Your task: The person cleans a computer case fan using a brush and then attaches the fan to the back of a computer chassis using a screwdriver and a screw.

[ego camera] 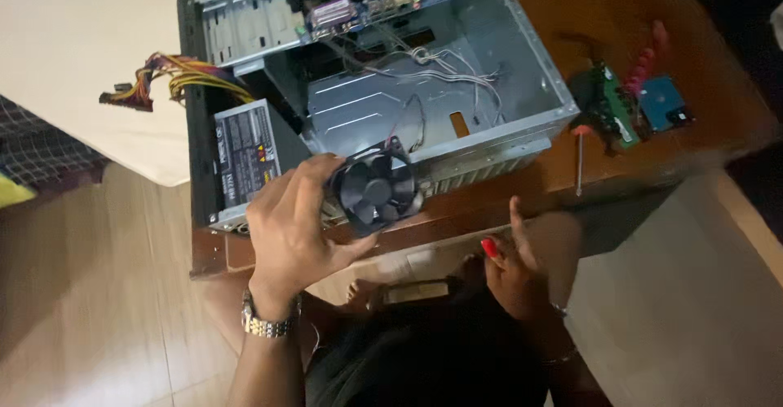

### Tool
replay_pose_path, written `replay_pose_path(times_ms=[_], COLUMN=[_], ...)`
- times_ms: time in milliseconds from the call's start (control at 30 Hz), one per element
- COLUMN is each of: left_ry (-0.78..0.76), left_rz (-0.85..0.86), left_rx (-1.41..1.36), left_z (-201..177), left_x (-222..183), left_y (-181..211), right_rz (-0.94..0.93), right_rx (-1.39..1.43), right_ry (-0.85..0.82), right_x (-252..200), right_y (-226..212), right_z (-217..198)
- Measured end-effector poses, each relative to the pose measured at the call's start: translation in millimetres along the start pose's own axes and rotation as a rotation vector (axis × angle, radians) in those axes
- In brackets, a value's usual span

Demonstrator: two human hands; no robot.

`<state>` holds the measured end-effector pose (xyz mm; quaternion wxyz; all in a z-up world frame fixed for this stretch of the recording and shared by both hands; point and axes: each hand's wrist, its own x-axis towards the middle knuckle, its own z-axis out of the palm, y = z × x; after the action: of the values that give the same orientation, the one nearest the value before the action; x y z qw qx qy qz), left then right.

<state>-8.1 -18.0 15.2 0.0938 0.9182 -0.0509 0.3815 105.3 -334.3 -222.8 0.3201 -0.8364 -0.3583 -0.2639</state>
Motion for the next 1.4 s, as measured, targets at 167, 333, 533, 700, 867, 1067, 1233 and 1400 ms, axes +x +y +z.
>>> replay_pose_path(times_ms=[167, 333, 533, 700, 867, 1067, 1233, 1400], left_ry=[-0.005, 0.007, 0.008, 0.017, -0.003, 0.003, 0.009, 0.012], left_rz=[0.006, 0.005, 0.024, 0.03, 0.027, 0.023, 0.035, 0.022], left_rx=[0.024, 0.003, 0.004, 0.013, 0.001, 0.01, 0.001, 0.033], left_z=[-3.3, -4.9, -2.9, -4.1, -8.6, -7.4, -2.4, -3.2], left_x=[1.0, 5.6, 1.3, -0.5, 0.7, 2.4, 0.5, 0.4], left_y=[1.2, 3.2, -0.2, -0.7, 1.3, 1.8, 0.3, 1.0], right_rz=[0.046, 0.065, -0.173, -0.31, -0.678, -0.271, -0.318, -0.15], right_rx=[-0.055, -0.092, 0.282, 0.268, -0.118, 0.554, 0.417, 0.472], right_ry=[-0.043, -0.148, -0.201, -0.195, 0.06, -0.297, -0.14, -0.291], right_x=[15.3, 30.0, 92.7, 157.9, 161.9, 161.0, 147.7, 147.6], right_y=[-18.3, -30.9, -89.9, -135.5, -145.5, -144.5, -135.0, -140.2], right_z=[-9.4, -33.7, -82.4, -88.3, -108.9, -105.2, -105.2, -100.7])
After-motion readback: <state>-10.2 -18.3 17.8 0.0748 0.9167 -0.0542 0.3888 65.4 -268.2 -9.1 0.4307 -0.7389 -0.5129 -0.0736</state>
